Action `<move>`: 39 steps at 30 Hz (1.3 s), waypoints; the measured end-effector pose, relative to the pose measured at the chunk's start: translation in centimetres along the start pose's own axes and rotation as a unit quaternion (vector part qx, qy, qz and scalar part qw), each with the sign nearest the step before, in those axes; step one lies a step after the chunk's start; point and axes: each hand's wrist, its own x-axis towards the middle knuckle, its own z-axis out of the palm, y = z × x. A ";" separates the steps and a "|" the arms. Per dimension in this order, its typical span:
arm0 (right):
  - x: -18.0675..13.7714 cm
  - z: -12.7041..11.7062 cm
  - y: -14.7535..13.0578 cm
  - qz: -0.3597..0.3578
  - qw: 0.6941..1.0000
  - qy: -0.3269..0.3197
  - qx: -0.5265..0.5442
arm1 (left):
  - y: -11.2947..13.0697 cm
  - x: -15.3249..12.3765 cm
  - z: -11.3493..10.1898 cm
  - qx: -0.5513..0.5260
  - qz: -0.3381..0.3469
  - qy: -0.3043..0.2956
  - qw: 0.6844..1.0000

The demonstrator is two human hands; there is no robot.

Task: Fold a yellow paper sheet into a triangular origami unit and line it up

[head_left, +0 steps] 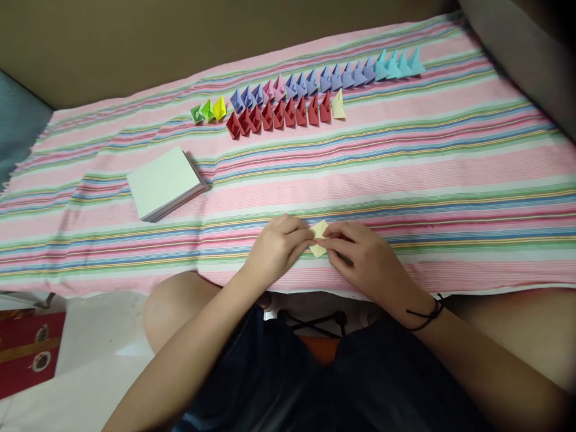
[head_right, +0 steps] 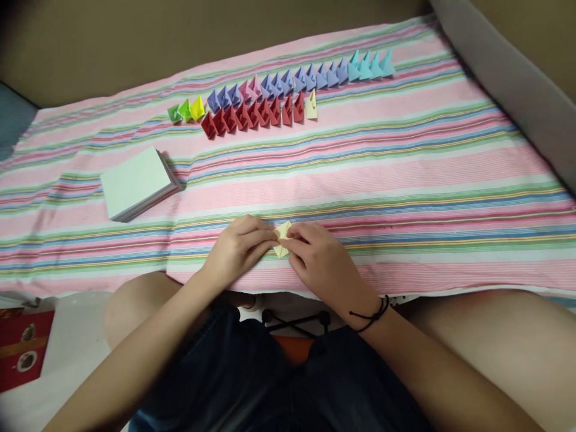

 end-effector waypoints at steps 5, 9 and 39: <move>0.0 0.0 -0.4 -0.005 0.999 -0.022 -0.035 | 2.0 -2.3 0.0 0.104 0.008 -0.035 0.994; 0.1 0.0 -0.3 -0.002 0.999 -0.026 -0.030 | 2.6 -3.7 -0.5 0.128 0.037 -0.072 0.988; 1.5 0.6 0.1 0.093 0.995 -0.041 0.017 | 1.3 -1.4 -1.2 -0.049 -0.203 0.024 0.978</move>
